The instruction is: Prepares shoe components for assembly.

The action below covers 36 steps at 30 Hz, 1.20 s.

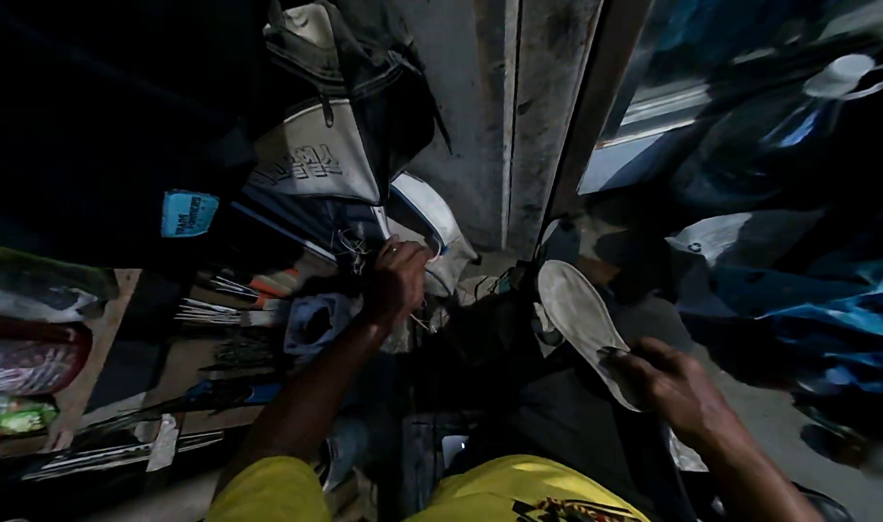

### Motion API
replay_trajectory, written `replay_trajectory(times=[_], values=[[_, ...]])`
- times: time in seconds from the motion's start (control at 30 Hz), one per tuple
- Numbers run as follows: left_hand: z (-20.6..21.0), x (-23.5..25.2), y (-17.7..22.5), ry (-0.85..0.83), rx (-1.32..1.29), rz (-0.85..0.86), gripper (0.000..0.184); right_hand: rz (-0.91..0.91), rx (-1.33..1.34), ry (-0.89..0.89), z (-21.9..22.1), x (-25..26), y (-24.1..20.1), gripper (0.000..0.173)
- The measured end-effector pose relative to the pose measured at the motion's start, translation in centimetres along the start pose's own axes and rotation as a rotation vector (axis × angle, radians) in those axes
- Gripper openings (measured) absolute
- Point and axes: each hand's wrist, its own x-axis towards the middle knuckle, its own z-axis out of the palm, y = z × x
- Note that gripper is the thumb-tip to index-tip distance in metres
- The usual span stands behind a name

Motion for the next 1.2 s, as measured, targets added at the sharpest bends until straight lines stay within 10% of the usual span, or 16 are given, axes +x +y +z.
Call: replay_trajectory(times=[0.47,0.63,0.83,0.93,1.03,1.2], values=[[2.6,-7.5,9.0,0.181,-0.314,-0.034,0.023,0.064,-0.252,0.157,-2.1,-4.0,1.2,0.042],[2.6,-8.8,12.1,0.253,-0.44,-0.011,0.021,-0.278,-0.529,0.344,-2.4,-5.4,-1.4,0.059],[3.0,-8.0,17.4,0.183,-0.749,0.271,0.014,-0.201,0.125,-0.032,1.9,-4.1,-7.1,0.064],[1.7,-4.5,15.2,0.082,-0.721,0.361,0.022,-0.27,0.149,0.041,2.1,-2.2,-6.5,0.042],[-0.2,1.8,8.0,0.115,-0.315,0.074,0.024,-0.248,-0.2,0.088,0.5,-0.5,-3.7,0.042],[-0.1,11.0,0.1,-0.441,0.255,-0.274,0.044,-0.138,-0.359,0.113,1.0,0.2,-0.8,0.037]])
